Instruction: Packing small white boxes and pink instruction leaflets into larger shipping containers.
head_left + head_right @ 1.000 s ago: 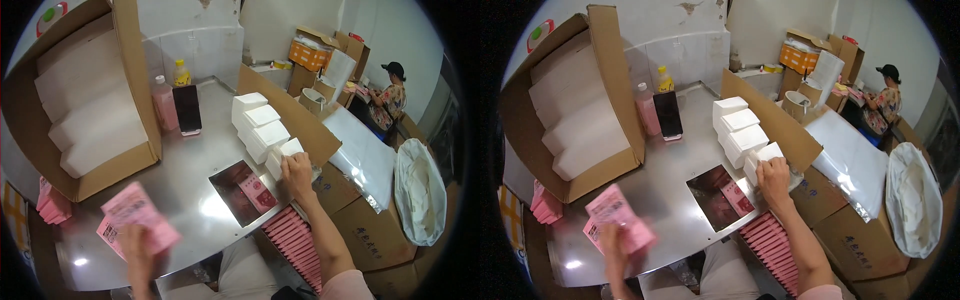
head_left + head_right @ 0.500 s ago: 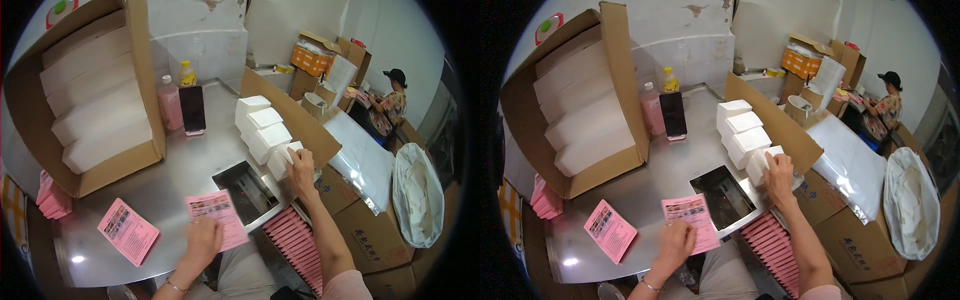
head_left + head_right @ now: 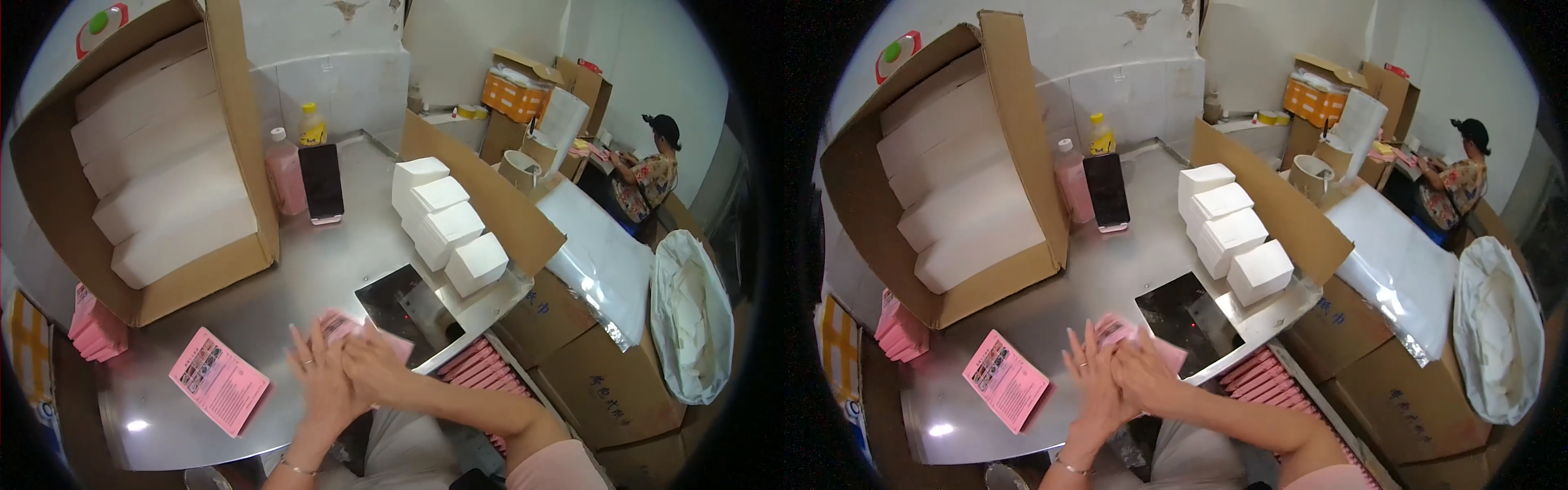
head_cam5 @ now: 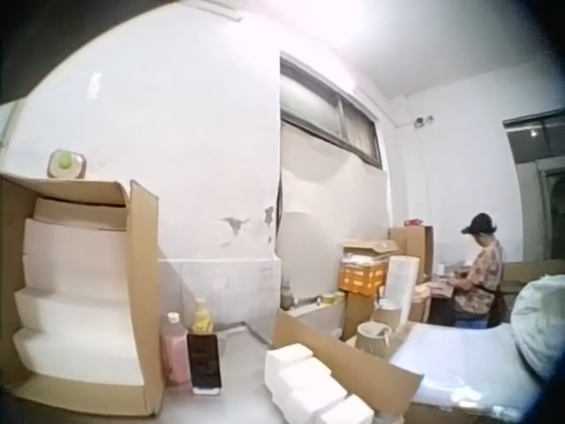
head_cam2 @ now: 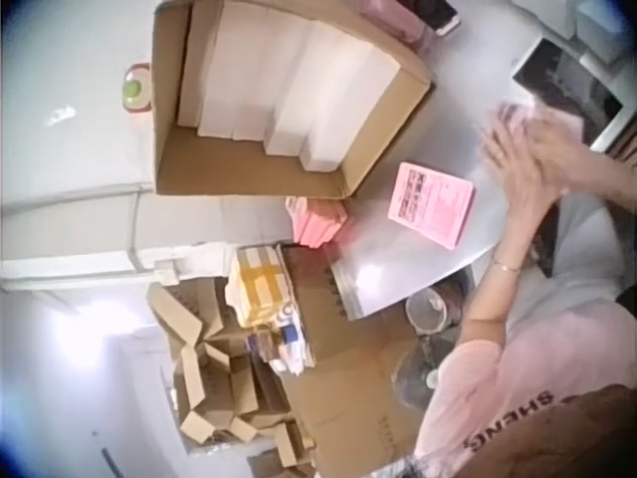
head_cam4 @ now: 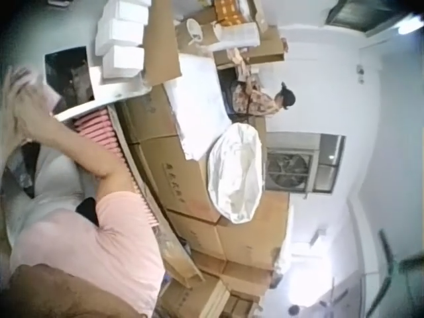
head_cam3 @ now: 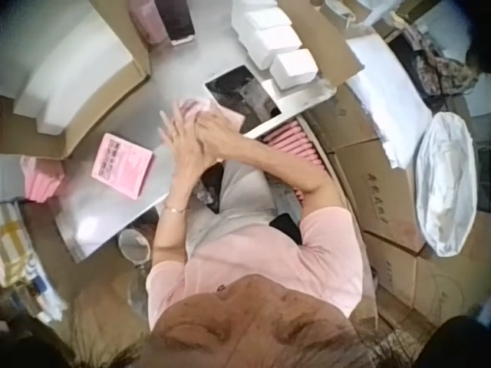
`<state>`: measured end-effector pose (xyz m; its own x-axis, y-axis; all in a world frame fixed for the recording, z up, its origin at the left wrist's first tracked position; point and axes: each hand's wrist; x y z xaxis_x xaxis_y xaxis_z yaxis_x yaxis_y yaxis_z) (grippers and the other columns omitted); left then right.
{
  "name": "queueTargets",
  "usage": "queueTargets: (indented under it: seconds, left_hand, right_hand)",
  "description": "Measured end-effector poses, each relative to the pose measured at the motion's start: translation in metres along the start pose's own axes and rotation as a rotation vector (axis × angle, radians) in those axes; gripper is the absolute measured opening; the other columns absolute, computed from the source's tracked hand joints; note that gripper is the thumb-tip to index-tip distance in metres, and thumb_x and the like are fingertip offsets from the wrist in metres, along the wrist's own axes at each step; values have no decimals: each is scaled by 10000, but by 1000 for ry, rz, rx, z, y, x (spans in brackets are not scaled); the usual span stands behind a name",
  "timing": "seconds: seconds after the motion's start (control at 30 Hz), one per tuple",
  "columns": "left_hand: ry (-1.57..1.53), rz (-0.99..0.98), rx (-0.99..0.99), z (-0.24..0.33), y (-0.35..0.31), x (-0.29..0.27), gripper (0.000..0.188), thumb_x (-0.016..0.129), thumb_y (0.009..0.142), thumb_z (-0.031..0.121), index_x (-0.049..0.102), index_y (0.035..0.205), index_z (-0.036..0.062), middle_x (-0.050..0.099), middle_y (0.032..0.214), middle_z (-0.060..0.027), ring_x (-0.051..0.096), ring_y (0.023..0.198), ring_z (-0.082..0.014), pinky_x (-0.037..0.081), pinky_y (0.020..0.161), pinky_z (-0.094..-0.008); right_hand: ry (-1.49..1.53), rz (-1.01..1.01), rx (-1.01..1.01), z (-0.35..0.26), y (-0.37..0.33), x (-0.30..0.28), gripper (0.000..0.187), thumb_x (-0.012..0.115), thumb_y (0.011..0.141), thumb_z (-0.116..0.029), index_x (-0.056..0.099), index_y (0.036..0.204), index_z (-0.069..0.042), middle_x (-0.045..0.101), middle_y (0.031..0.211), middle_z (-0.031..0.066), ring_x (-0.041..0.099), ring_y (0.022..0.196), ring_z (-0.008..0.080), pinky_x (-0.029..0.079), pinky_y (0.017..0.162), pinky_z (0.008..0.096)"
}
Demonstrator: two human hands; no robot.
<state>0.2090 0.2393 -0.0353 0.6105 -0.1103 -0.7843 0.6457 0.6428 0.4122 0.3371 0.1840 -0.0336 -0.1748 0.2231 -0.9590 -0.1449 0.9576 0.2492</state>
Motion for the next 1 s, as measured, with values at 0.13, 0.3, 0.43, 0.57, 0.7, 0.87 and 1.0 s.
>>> queueTargets:
  seconds: [0.13,0.3,0.43,0.57,0.7,0.87,1.0]
  left_hand:
    - [251,-131,127,-12,-5,-13,707,746,717,507,605,1283,106,383,1507,-222,333,1366,-477,285,1037,-570]
    - [310,48,118,9,3,-11,562,704,782,474,648,1186,88,516,1344,-192,475,1116,-396,349,815,-482]
    - [293,-19,199,2,3,-15,607,733,748,551,638,1062,40,539,1286,-181,490,1048,-369,352,780,-472]
    - [261,-111,92,15,3,-21,666,712,755,608,642,1100,44,581,1196,-168,516,1008,-391,366,829,-493]
    - [197,-100,226,14,-5,-4,517,723,796,428,633,1129,42,572,1157,-170,522,958,-383,422,816,-496]
    - [-120,-250,28,0,-6,-16,628,773,700,313,599,1243,49,530,1092,-222,513,958,-376,454,851,-492]
    - [-9,-137,170,3,3,-26,815,815,626,354,534,1356,127,530,957,-151,524,888,-341,413,746,-458]
  right_hand:
    - [-61,603,156,46,-35,-45,322,664,748,-106,611,1043,13,630,971,180,616,920,360,435,914,521]
    - [-495,590,569,153,-75,-60,243,689,814,-138,648,1017,-10,576,937,139,546,924,326,424,800,477]
    - [-337,575,552,164,-78,-59,131,677,831,-116,696,924,-27,578,887,118,543,862,309,433,762,452]
    - [-267,642,554,162,-80,-62,189,629,839,-39,697,1012,-5,569,831,136,538,816,324,451,738,434]
    - [-295,713,545,150,-76,-62,301,609,835,-11,671,1129,2,620,921,186,585,875,358,486,793,444]
    - [105,437,-124,23,-61,-33,380,630,841,-56,603,1210,33,615,1179,239,606,1126,406,472,995,564]
    - [8,516,-149,1,-53,-1,339,656,803,-145,654,1117,-14,611,1090,229,606,1066,387,384,1030,683]
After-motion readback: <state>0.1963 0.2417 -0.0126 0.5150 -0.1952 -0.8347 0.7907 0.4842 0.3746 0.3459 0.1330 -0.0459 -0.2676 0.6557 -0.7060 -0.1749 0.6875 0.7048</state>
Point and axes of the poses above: each hand's wrist, its own y-axis towards the middle knuckle, its own x-axis out of the palm, z = x × y
